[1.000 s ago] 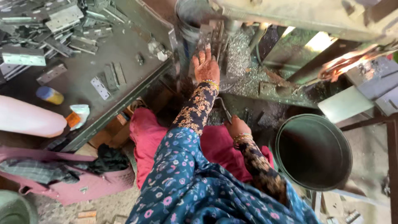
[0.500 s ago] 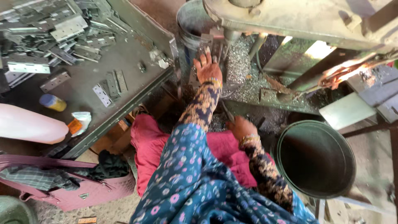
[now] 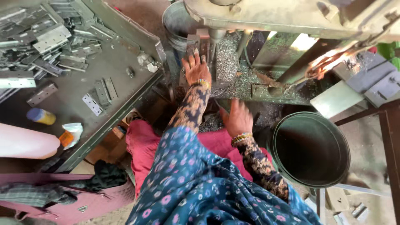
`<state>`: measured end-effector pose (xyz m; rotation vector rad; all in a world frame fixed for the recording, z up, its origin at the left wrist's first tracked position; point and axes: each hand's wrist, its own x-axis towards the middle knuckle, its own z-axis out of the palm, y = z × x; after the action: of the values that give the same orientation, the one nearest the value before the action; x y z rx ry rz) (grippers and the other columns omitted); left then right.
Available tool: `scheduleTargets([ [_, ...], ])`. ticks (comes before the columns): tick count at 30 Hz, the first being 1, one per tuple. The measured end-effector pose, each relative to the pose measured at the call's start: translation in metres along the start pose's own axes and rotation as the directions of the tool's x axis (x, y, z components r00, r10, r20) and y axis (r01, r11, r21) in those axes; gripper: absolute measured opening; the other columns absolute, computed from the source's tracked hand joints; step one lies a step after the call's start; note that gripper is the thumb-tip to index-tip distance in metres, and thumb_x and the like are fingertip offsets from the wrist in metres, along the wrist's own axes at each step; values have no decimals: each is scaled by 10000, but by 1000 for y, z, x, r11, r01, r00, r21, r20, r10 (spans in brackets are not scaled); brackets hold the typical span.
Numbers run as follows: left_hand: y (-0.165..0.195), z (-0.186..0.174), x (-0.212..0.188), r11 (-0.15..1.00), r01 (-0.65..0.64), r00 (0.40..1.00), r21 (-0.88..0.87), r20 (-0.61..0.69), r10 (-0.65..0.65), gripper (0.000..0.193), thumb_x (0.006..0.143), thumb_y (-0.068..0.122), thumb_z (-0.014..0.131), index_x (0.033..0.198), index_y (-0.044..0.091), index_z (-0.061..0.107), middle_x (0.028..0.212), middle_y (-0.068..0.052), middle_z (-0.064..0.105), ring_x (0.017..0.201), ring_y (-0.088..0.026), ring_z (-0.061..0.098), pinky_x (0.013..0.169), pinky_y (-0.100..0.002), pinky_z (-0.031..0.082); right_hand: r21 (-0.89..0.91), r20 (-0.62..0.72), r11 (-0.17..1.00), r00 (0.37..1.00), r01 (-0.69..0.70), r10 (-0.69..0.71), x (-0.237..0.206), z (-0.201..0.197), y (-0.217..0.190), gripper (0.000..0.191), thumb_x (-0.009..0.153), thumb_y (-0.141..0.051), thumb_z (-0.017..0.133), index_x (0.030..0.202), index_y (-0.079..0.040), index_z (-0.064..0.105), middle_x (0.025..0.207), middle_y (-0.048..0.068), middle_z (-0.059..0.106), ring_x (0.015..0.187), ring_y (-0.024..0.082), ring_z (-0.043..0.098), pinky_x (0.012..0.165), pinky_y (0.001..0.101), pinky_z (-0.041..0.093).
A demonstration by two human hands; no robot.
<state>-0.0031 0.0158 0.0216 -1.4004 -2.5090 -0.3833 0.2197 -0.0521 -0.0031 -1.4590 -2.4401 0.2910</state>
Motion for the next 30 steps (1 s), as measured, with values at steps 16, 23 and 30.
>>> scheduleTargets([
  [16,23,1,-13,925,-380,906,0,-203,372,144,993,174,563,1088,120,657,1165,-81,658,974,-261,704,898,-453,522,217,-442,954,892,206,-92,13,-72,-45,192,996,-308,672,1038,-121,683,1072,122,669,1071,356,624,953,512,427],
  [23,9,21,-52,860,-330,923,-388,-321,210,449,930,76,518,1374,37,569,1291,-175,697,1007,-346,696,894,-473,510,215,-415,959,906,183,-80,15,-62,-40,203,1005,-310,657,967,-113,693,982,100,691,974,351,653,854,512,452],
  [30,-8,33,-51,915,-317,943,-250,-191,274,452,986,95,510,1437,103,475,1438,-89,596,1329,-210,590,1189,-698,137,217,-300,968,952,122,-53,13,-52,-30,256,1015,-332,661,912,-99,686,877,131,729,862,398,673,765,538,466],
])
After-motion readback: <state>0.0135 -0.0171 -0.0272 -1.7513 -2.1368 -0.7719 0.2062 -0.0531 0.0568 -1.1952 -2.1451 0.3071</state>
